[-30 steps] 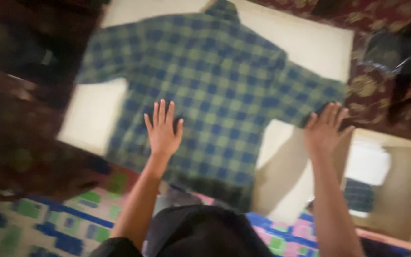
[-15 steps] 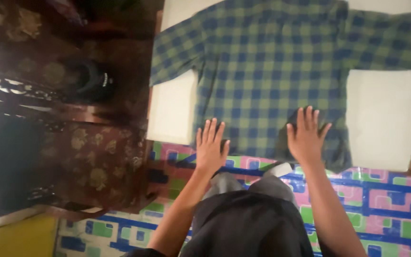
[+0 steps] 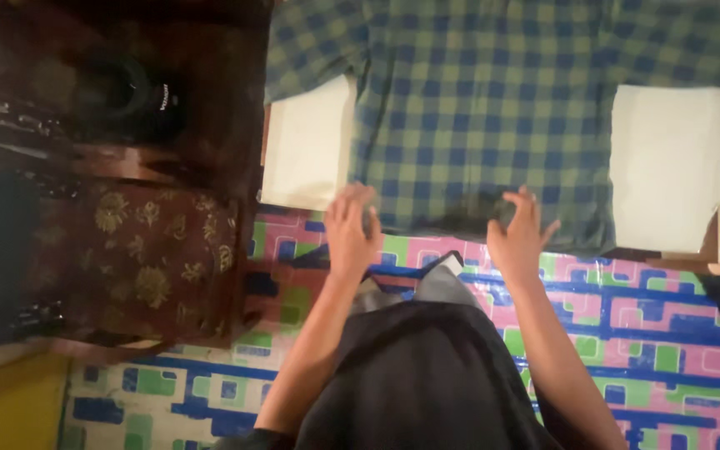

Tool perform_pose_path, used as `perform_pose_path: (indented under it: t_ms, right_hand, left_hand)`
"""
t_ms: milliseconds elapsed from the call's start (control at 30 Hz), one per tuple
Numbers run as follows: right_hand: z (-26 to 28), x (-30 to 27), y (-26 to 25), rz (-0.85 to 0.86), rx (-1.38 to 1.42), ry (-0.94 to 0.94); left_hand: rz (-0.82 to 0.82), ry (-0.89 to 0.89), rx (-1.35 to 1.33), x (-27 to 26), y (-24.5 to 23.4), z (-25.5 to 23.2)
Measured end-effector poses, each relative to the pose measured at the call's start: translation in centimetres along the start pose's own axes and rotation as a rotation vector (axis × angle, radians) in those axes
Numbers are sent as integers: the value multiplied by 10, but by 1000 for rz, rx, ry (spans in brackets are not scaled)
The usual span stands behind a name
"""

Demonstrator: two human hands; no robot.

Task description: The person folds a white t-shirt and a plaid shirt on a table by hand and places them into an open drawer.

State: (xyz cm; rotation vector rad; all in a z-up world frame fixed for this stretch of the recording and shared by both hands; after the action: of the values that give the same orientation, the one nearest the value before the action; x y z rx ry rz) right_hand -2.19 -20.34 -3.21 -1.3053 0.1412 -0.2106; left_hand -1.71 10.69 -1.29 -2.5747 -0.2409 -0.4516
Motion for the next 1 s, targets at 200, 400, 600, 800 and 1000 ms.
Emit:
perform_pose_path:
  t_ms: [200, 400, 600, 800, 1000]
  right_hand:
    - [53, 21, 25, -172, -113, -366]
    - [47, -22, 24, -98, -153, -409]
    - [29, -7, 7, 141, -65, -164]
    - [50, 94, -4, -158, -51, -251]
    - [77, 161, 32, -129, -174, -366]
  left_hand:
    - [82, 61, 246, 15, -6, 16]
    - [46, 6, -8, -35, -13, 16]
    - [19, -101, 114, -12, -25, -1]
    - [-67, -147, 180, 55, -8, 1]
    - [-116, -228, 338, 133, 35, 23]
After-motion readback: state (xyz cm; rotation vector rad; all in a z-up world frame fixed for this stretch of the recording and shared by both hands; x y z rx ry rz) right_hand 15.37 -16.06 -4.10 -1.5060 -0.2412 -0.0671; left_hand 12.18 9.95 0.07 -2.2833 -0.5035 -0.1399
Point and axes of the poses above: each hand's wrist, its own x-axis towards the middle knuckle, its own y-axis out of the palm, z = x × y, the point moved 4 cm from there along x, towards the middle knuckle, and after that the axes turned 13 degrees about -x, right-handed, at the moved point
